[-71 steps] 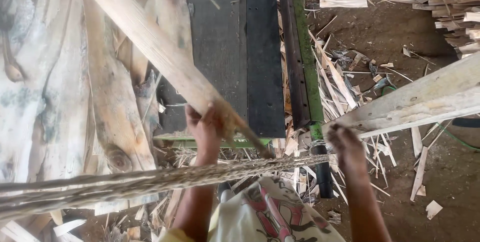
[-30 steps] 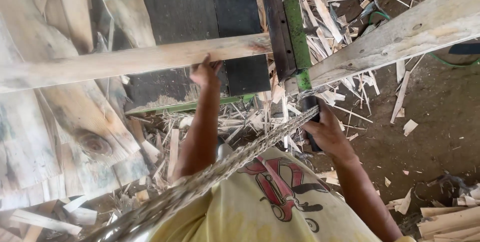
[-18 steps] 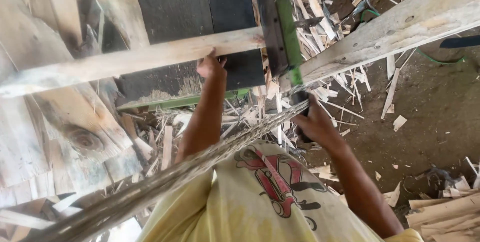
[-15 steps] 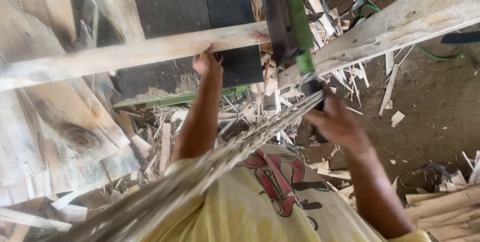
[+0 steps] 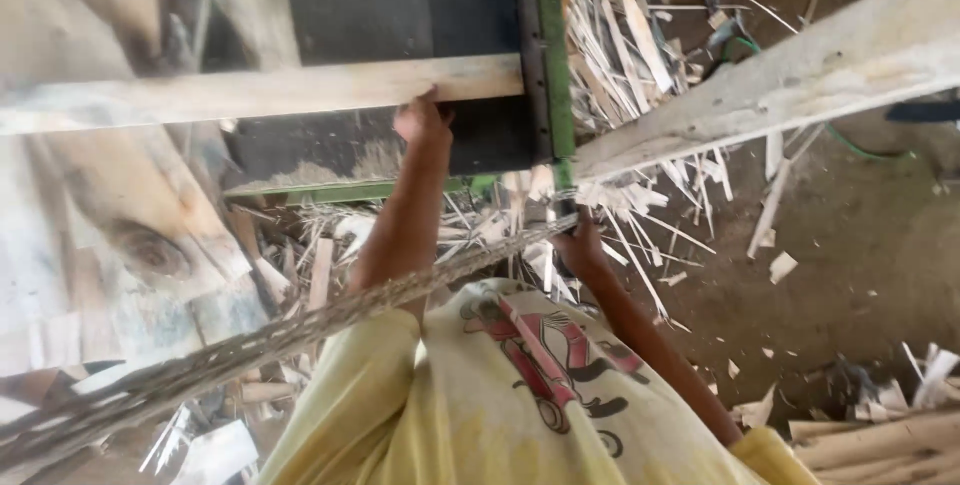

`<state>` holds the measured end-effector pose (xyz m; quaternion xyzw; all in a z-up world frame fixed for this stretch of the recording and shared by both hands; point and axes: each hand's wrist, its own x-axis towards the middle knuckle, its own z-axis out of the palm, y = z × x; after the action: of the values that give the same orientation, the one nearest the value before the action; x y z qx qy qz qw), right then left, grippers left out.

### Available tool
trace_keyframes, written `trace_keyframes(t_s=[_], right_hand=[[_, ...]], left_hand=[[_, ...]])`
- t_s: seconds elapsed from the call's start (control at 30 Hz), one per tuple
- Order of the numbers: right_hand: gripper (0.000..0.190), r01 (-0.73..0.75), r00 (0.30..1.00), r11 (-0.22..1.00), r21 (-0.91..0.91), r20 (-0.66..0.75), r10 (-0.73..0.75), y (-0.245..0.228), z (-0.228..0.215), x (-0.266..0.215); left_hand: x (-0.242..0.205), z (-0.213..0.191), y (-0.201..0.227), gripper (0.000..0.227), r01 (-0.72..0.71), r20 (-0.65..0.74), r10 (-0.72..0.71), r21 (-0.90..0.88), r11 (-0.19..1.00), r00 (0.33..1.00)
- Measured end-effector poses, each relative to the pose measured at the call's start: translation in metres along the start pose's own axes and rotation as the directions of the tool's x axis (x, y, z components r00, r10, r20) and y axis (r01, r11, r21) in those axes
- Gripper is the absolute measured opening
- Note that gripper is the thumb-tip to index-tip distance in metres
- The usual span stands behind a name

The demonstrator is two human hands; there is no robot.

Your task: Cutting wood planks into thin strips using a lever-operated manual cutting machine.

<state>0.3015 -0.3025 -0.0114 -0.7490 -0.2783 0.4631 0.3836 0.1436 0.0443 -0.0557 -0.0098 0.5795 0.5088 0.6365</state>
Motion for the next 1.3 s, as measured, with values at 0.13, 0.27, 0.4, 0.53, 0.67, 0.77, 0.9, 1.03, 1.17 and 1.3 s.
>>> trace_keyframes(t_s=[0.13,0.27,0.4,0.53,0.67,0.77,0.9,1.03,1.17,1.3], right_hand=[[0.053,0.012,0.999,0.997,-0.077,-0.038,-0.015,-0.070,-0.019,-0.041],[0.052,0.003,1.000,0.996,-0.087,0.021,-0.001,-0.120,-0.030,-0.064],[0.049,-0.064,0.998,0.997,-0.035,0.025,0.065,-0.157,-0.034,-0.080],[0.045,-0.011,1.000,1.000,-0.016,0.011,0.011,-0.156,-0.036,-0.081],[0.046,-0.023,1.000,0.997,-0.078,-0.006,0.023,-0.164,-0.036,-0.088],[0.051,-0.027,0.999,0.990,-0.139,-0.028,0.023,-0.169,-0.037,-0.086],[0.053,0.081,0.995,0.957,-0.278,-0.034,-0.094,-0.148,-0.045,-0.076],[0.041,0.669,0.589,0.265,-0.694,0.280,-0.758,-0.113,-0.053,-0.063],[0.050,0.049,0.998,0.948,-0.314,-0.024,-0.060,-0.165,-0.042,-0.084],[0.040,0.385,0.923,0.764,-0.519,0.196,-0.331,-0.107,-0.054,-0.063]], left_hand=[[-0.045,-0.006,0.011,0.039,0.007,0.066,-0.013,0.087,0.996,0.998],[-0.094,-0.033,0.032,0.041,-0.046,0.152,0.012,0.217,0.975,0.988],[-0.072,-0.103,0.028,0.034,-0.329,0.441,0.020,0.638,0.696,0.897],[-0.088,-0.156,0.079,0.045,-0.456,0.429,0.180,0.720,0.524,0.885],[-0.069,-0.189,0.127,0.029,-0.434,0.375,0.221,0.748,0.501,0.900],[-0.046,-0.212,0.169,0.024,-0.417,0.336,0.249,0.766,0.489,0.908],[-0.015,-0.253,0.197,0.032,-0.373,0.261,0.283,0.789,0.488,0.923],[-0.038,-0.218,0.138,0.044,-0.374,0.240,0.320,0.796,0.476,0.917],[-0.045,-0.172,0.100,0.044,0.084,0.211,-0.102,0.092,0.992,0.972],[0.010,-0.156,0.074,0.028,0.011,-0.098,-0.045,-0.320,0.947,0.994]])
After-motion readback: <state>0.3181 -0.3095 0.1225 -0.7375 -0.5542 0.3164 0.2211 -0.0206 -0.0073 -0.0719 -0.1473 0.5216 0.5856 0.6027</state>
